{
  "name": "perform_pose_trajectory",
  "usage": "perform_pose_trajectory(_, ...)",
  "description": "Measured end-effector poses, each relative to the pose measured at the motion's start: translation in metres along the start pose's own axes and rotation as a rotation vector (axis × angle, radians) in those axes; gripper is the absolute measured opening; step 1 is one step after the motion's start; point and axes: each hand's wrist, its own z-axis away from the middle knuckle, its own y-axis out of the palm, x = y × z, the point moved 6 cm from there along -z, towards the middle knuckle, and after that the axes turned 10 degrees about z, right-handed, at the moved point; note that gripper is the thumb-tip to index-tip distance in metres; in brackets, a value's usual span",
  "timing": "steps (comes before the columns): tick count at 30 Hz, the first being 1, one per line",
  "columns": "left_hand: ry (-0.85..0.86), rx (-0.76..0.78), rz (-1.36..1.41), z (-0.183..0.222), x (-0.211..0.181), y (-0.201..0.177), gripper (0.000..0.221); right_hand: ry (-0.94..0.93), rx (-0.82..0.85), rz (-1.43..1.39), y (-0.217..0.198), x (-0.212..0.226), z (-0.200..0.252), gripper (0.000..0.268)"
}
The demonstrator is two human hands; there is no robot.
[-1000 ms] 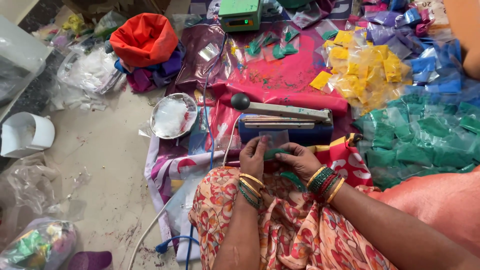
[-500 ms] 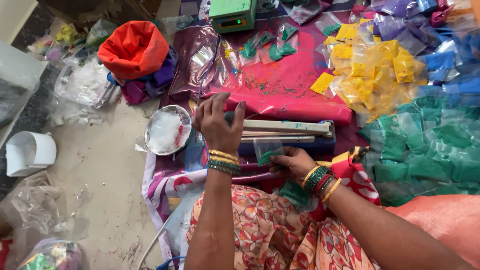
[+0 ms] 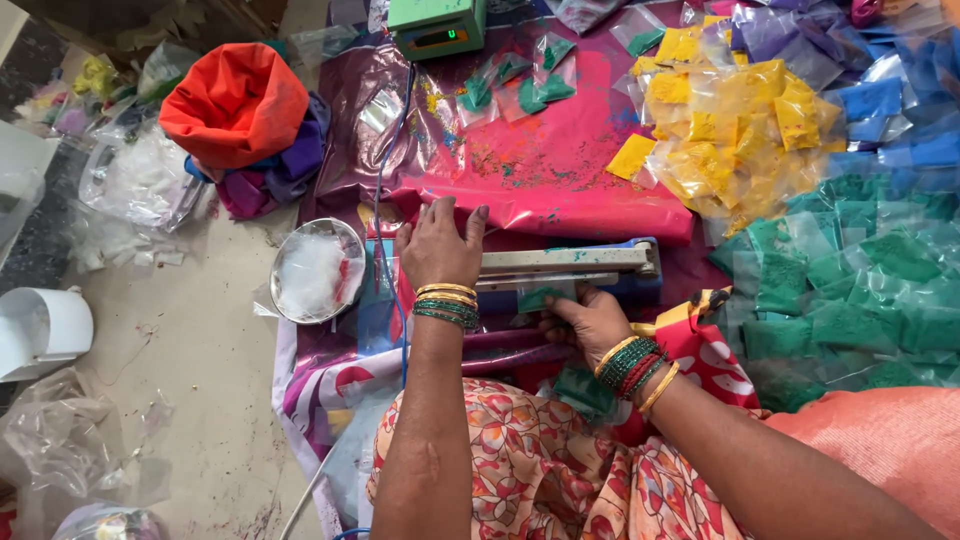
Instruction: The person fills small plastic bags with colored powder and seals them with an impulse heat sealer.
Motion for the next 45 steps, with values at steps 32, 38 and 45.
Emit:
perform_pose_trajectory(32, -0.064, -0.046, 0.082, 0.01, 0.027, 0.032, 0.057, 0.1, -0.124, -0.161, -0.002, -0.011, 0.009, 0.021)
perform_pose_trajectory(38, -0.19, 0.034, 0.101, 0.009, 0.019, 0.023, 0.061, 0.092, -0.05, -0.179, -0.005, -0.024, 0.006, 0.018)
perform_pose_trajectory(45, -0.175, 0.048, 0.073, 0.004, 0.016, 0.023, 0.065, 0.099, -0.079, -0.195, -0.003, -0.034, -0.001, 0.018)
